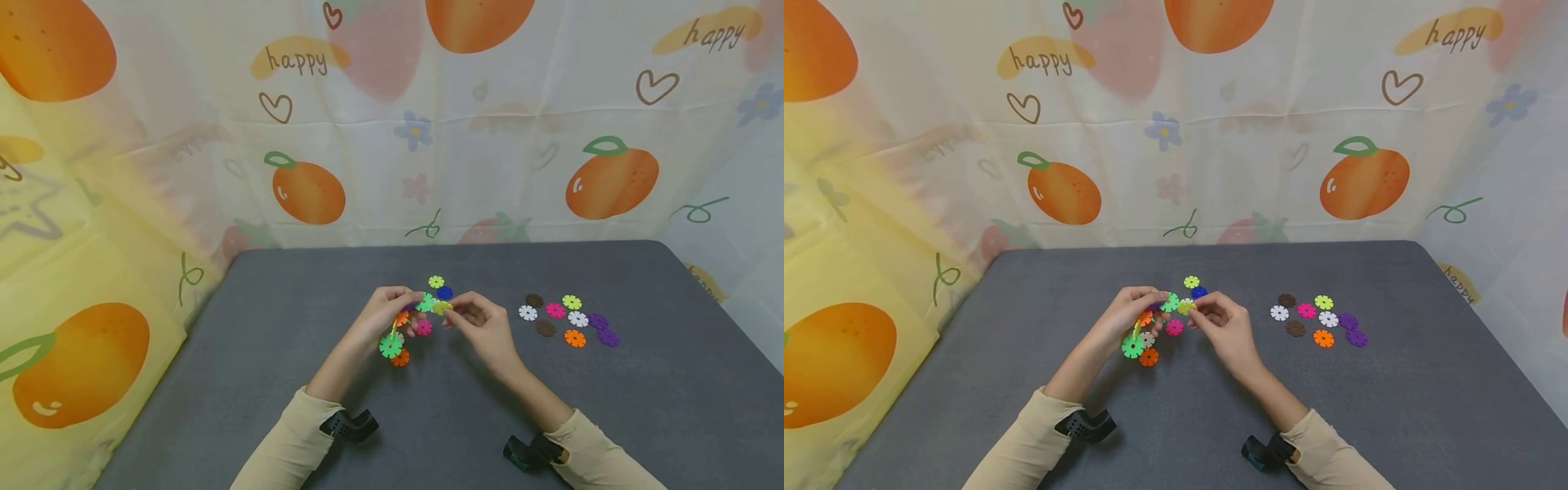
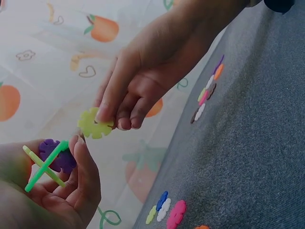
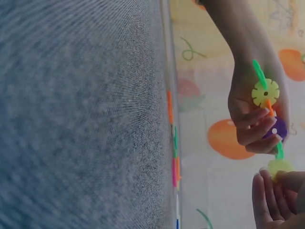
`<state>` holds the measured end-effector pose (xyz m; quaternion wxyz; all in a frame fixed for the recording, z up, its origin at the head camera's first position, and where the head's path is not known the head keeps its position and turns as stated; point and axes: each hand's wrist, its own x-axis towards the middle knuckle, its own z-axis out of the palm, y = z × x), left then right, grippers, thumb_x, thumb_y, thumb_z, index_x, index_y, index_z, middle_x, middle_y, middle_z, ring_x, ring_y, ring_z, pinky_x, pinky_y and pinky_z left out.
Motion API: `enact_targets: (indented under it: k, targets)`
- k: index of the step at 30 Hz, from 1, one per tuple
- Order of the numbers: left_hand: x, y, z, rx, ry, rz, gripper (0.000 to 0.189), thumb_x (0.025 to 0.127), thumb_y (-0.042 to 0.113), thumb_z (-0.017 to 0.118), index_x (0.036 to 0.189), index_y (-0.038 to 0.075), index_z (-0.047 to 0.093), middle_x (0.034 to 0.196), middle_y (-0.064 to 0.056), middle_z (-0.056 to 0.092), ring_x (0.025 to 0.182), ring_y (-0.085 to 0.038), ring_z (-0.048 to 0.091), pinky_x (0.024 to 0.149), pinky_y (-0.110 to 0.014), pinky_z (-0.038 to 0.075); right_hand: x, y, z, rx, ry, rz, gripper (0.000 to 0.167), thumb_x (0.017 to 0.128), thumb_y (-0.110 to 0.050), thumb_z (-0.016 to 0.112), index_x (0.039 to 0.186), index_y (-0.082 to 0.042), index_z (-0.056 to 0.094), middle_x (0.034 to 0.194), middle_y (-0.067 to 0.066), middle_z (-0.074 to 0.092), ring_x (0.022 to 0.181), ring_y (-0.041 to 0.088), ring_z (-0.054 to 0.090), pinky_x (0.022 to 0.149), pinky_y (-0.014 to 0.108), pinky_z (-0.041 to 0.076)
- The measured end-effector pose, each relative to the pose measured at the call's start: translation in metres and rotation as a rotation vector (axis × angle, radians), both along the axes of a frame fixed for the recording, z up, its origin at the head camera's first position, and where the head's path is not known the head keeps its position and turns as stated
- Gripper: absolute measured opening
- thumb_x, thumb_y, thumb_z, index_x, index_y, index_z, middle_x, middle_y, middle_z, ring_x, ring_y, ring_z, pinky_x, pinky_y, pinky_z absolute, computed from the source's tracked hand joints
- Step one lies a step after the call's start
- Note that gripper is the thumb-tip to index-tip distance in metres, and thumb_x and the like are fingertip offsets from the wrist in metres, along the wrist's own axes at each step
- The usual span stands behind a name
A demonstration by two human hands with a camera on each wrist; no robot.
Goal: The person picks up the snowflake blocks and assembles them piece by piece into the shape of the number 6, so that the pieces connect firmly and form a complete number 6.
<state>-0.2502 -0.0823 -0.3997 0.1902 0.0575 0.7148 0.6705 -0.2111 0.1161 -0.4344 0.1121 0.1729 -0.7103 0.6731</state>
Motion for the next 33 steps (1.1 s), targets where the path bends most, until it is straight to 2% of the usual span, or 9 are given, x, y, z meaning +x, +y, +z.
enact_targets:
  k: [4, 7, 12, 17, 23, 26, 29, 33]
  targets:
    - [0.001, 0.001, 0.0, -0.023, 0.006, -0.001, 0.027, 0.097, 0.025, 0.06, 0.093, -0.001, 0.067, 0.071, -0.007, 0.068, 0.051, -0.012, 0.058, 0.052, -0.027, 0.056, 0.0, -0.001, 0.001, 0.029, 0.063, -0.008, 0.009, 0.089, -0.002, 0.067, 0.098, 0.0, 0.066, 0.091, 0.025, 0.064, 0.074, 0.017, 0.068, 0.072, 0.029, 0.06]
    - [0.002, 0.002, 0.001, -0.037, 0.027, -0.006, 0.027, 0.097, 0.023, 0.059, 0.094, -0.002, 0.067, 0.071, -0.007, 0.068, 0.05, -0.012, 0.058, 0.055, -0.03, 0.057, 0.0, -0.002, 0.001, 0.06, 0.126, -0.026, 0.009, 0.088, 0.002, 0.068, 0.096, -0.001, 0.066, 0.09, 0.019, 0.066, 0.075, 0.02, 0.069, 0.072, 0.026, 0.06]
    - [0.005, 0.004, 0.0, -0.011, 0.051, -0.012, 0.027, 0.098, 0.021, 0.058, 0.092, -0.003, 0.067, 0.07, -0.006, 0.067, 0.05, -0.011, 0.058, 0.056, -0.028, 0.057, 0.001, -0.003, 0.002, 0.084, 0.198, -0.068, 0.012, 0.082, 0.013, 0.068, 0.089, 0.003, 0.066, 0.085, 0.017, 0.066, 0.073, 0.025, 0.07, 0.071, 0.026, 0.06]
    - [0.007, 0.007, 0.001, -0.005, 0.065, -0.007, 0.027, 0.098, 0.022, 0.06, 0.09, -0.003, 0.067, 0.068, -0.001, 0.067, 0.053, -0.01, 0.06, 0.057, -0.028, 0.058, 0.011, -0.006, 0.019, 0.106, 0.273, -0.097, 0.011, 0.079, 0.019, 0.068, 0.084, 0.01, 0.065, 0.081, 0.021, 0.065, 0.07, 0.032, 0.069, 0.069, 0.029, 0.061]
    - [0.005, 0.006, -0.001, 0.026, 0.053, -0.032, 0.028, 0.098, 0.02, 0.06, 0.097, -0.007, 0.066, 0.07, -0.003, 0.07, 0.057, -0.012, 0.067, 0.065, -0.036, 0.062, 0.017, -0.01, 0.028, 0.153, 0.361, -0.135, 0.015, 0.077, 0.02, 0.068, 0.085, 0.007, 0.067, 0.08, 0.02, 0.064, 0.07, 0.026, 0.068, 0.068, 0.021, 0.058]
    - [0.004, 0.004, -0.001, 0.037, 0.035, -0.054, 0.027, 0.098, 0.021, 0.059, 0.099, -0.006, 0.066, 0.073, -0.006, 0.071, 0.061, -0.014, 0.07, 0.073, -0.04, 0.062, 0.016, -0.011, 0.028, 0.164, 0.323, -0.135, 0.013, 0.08, 0.016, 0.068, 0.088, 0.007, 0.066, 0.084, 0.019, 0.064, 0.071, 0.028, 0.067, 0.068, 0.022, 0.058]
    - [0.003, 0.001, -0.001, 0.01, 0.044, -0.051, 0.027, 0.098, 0.023, 0.06, 0.099, -0.003, 0.066, 0.085, -0.002, 0.07, 0.073, -0.012, 0.069, 0.08, -0.034, 0.06, 0.012, -0.007, 0.022, 0.135, 0.218, -0.103, 0.011, 0.085, 0.01, 0.067, 0.094, 0.006, 0.066, 0.09, 0.02, 0.065, 0.073, 0.029, 0.067, 0.069, 0.024, 0.059]
    - [0.002, 0.001, -0.002, 0.004, 0.058, -0.041, 0.026, 0.097, 0.022, 0.062, 0.1, -0.004, 0.067, 0.094, -0.014, 0.069, 0.073, -0.011, 0.069, 0.079, -0.033, 0.06, 0.003, -0.002, 0.008, 0.061, 0.092, -0.035, 0.008, 0.088, 0.004, 0.066, 0.096, 0.003, 0.066, 0.093, 0.025, 0.066, 0.074, 0.021, 0.07, 0.071, 0.027, 0.06]
